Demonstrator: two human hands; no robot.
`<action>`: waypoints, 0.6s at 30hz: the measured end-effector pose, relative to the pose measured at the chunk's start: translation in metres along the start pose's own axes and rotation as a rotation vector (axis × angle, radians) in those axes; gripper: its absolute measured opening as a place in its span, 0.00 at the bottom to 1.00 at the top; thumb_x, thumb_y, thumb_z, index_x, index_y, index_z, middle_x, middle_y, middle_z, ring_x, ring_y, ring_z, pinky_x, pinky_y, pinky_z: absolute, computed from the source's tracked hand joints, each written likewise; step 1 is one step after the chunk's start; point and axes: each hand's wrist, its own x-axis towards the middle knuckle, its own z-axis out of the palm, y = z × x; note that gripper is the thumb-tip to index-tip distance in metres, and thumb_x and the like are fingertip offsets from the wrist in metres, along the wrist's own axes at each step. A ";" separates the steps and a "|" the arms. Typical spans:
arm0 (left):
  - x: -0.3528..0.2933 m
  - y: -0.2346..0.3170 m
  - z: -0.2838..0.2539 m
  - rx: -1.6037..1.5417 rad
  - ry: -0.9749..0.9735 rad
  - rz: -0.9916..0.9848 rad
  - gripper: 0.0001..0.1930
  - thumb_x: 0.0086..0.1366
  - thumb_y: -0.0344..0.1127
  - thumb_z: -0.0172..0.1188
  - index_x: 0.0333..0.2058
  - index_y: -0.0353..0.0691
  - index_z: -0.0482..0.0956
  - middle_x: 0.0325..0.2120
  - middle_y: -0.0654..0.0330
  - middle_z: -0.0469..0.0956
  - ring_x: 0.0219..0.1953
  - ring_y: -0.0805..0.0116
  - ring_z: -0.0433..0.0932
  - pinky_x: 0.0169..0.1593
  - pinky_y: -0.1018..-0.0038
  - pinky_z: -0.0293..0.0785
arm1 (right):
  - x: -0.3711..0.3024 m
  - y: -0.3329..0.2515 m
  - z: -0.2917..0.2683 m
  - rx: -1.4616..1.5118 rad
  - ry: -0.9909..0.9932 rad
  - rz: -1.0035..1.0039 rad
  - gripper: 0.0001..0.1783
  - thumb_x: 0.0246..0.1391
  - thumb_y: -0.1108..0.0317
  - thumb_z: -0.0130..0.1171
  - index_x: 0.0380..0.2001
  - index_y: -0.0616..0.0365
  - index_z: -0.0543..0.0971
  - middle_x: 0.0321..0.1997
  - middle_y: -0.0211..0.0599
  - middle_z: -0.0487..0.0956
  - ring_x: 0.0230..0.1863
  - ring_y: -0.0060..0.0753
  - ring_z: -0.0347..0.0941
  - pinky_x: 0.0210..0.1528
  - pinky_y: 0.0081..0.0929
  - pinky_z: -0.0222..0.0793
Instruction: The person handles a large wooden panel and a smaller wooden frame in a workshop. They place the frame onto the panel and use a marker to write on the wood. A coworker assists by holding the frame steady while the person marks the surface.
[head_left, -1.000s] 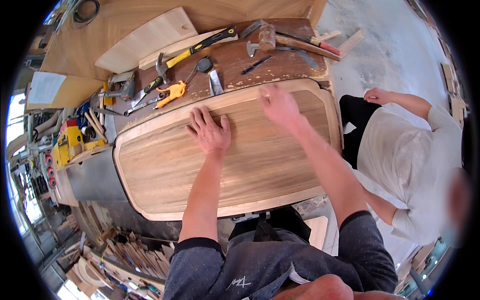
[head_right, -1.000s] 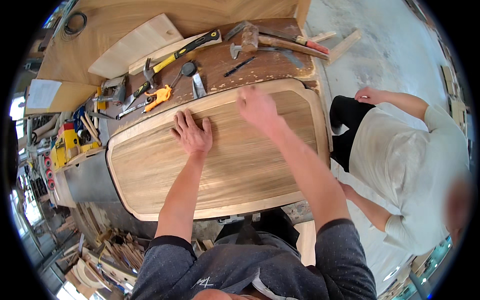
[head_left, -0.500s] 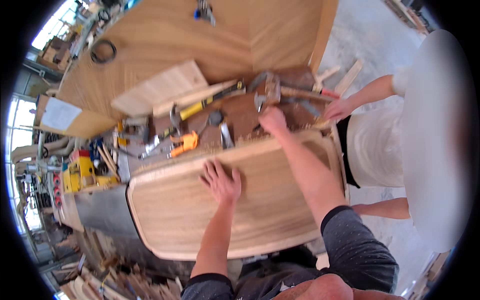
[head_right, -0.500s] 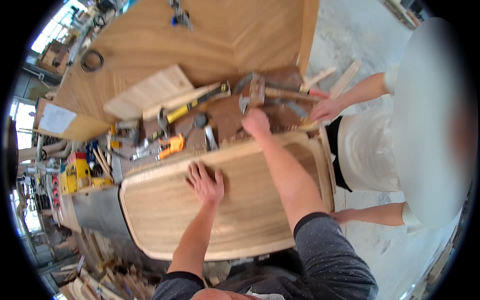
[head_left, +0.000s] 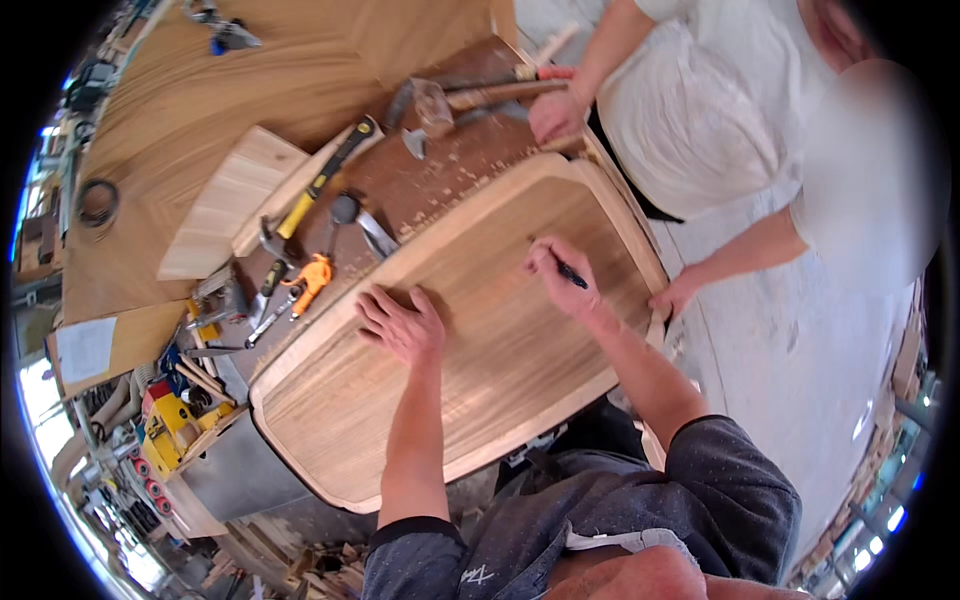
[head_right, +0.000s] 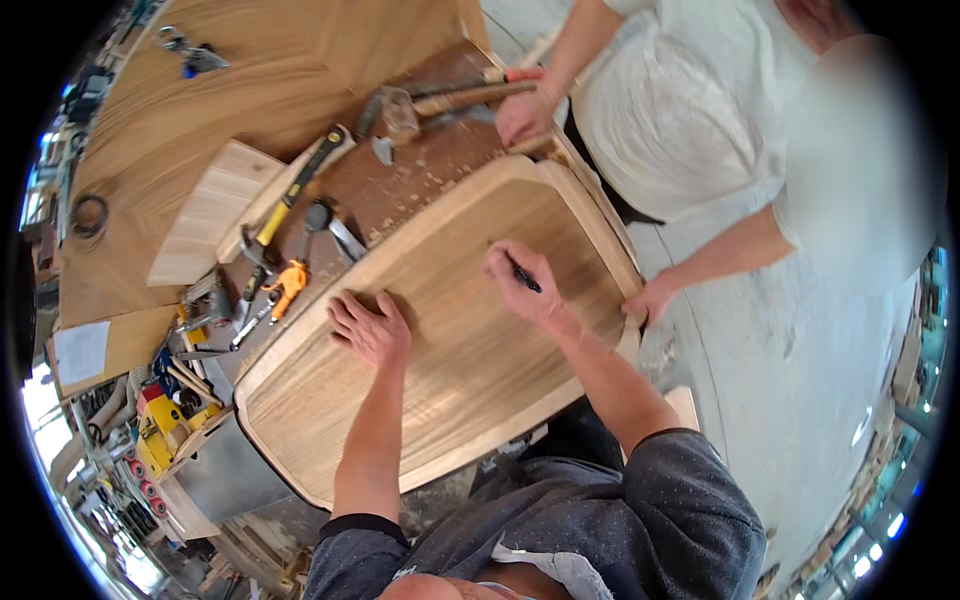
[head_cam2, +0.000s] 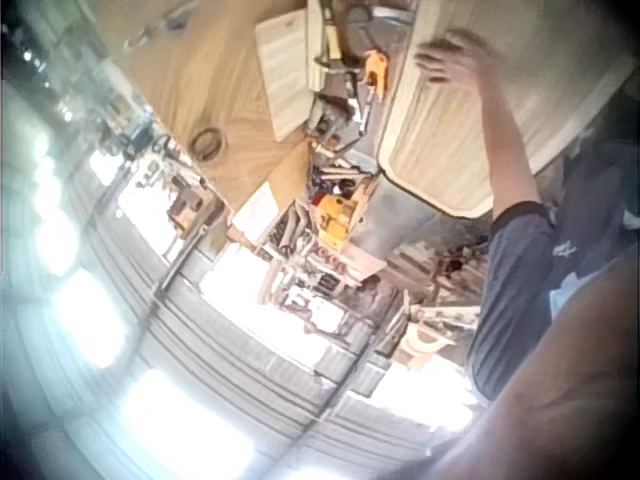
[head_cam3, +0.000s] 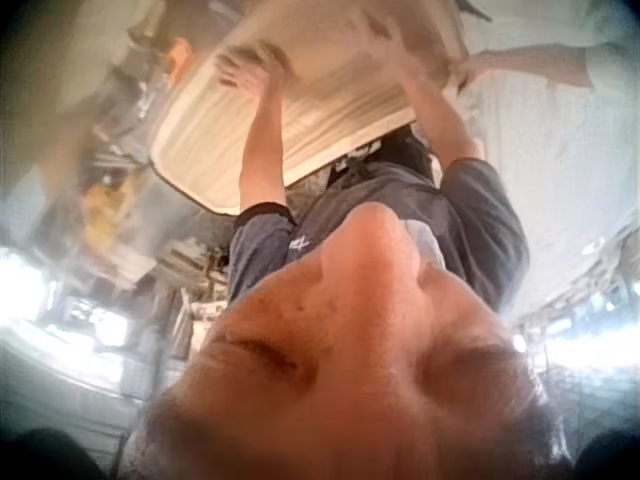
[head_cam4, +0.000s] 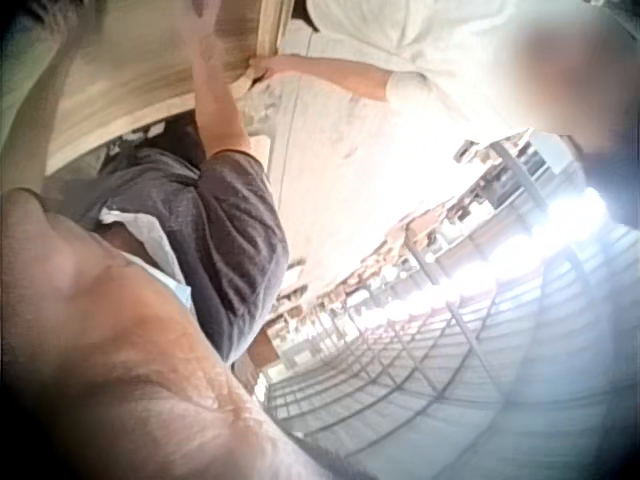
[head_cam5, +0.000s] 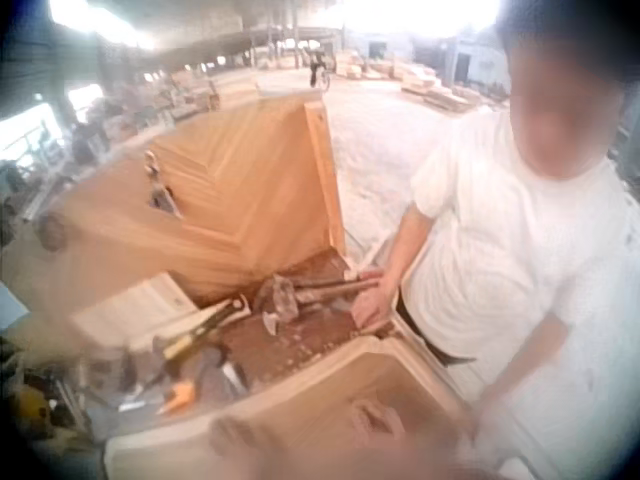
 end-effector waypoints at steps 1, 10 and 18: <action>0.001 0.007 0.000 0.008 -0.006 0.017 0.41 0.70 0.59 0.52 0.73 0.37 0.57 0.74 0.43 0.54 0.78 0.46 0.46 0.75 0.38 0.38 | -0.004 0.001 -0.018 0.004 0.100 -0.034 0.08 0.69 0.69 0.55 0.43 0.62 0.81 0.34 0.27 0.80 0.37 0.19 0.76 0.43 0.21 0.74; 0.008 0.007 0.004 0.042 0.000 0.017 0.41 0.71 0.61 0.50 0.72 0.38 0.58 0.74 0.44 0.54 0.77 0.46 0.47 0.74 0.39 0.40 | 0.065 0.023 -0.051 -0.150 0.481 -0.117 0.10 0.67 0.70 0.58 0.47 0.61 0.83 0.31 0.31 0.81 0.31 0.19 0.75 0.38 0.21 0.74; 0.008 0.004 0.005 0.039 -0.007 0.011 0.41 0.70 0.60 0.51 0.72 0.37 0.58 0.75 0.45 0.54 0.78 0.47 0.47 0.74 0.40 0.40 | 0.080 0.036 -0.034 -0.257 0.485 -0.184 0.08 0.61 0.72 0.65 0.43 0.60 0.85 0.37 0.40 0.87 0.38 0.26 0.84 0.43 0.24 0.78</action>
